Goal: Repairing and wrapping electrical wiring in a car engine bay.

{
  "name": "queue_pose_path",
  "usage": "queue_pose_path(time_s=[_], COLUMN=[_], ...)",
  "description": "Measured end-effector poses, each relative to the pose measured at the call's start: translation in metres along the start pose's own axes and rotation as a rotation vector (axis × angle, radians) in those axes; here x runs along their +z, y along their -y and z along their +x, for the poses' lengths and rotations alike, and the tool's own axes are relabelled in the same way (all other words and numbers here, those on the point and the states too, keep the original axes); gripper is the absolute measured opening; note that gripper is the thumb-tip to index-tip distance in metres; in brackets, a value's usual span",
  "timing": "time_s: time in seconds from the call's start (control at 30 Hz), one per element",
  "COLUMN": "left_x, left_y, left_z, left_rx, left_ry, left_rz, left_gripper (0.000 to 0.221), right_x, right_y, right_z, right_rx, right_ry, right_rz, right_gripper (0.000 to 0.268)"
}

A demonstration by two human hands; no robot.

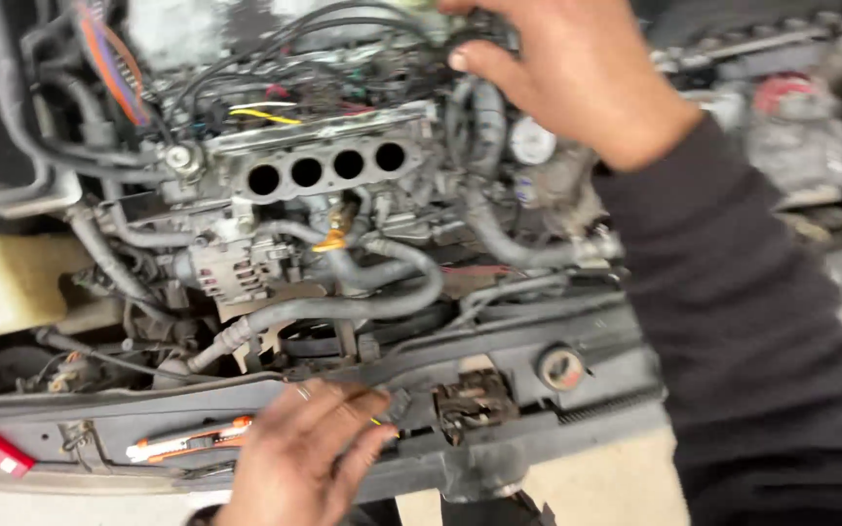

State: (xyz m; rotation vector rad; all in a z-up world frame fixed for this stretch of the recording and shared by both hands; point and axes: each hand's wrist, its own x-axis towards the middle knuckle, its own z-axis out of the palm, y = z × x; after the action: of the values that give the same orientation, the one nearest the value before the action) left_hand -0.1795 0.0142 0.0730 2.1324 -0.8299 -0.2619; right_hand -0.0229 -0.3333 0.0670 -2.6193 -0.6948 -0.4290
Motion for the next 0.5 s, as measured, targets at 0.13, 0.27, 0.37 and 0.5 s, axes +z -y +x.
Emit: queue_pose_path(time_s=[0.13,0.27,0.37,0.5], left_x=[0.041,0.072,0.079,0.075], left_y=[-0.022,-0.025,-0.031,-0.038], left_z=[-0.035,-0.06,-0.055,-0.042], left_rx=[-0.025,-0.034,-0.008,-0.045], left_ry=[0.085,0.204,0.243,0.276], left_rz=[-0.081,-0.159,-0.205,-0.193], left_gripper=[0.025,0.025,0.026,0.027], right_x=[-0.102,-0.075,-0.027,0.012], right_y=[0.069,0.152,0.192,0.197], right_z=[-0.075,-0.202,-0.251,-0.265], right_rx=[0.192,0.592,0.796,0.703], right_ry=[0.159,0.413,0.488,0.212], right_rz=[-0.042,-0.011,-0.033,-0.028], right_gripper=[0.028,0.035,0.045,0.041])
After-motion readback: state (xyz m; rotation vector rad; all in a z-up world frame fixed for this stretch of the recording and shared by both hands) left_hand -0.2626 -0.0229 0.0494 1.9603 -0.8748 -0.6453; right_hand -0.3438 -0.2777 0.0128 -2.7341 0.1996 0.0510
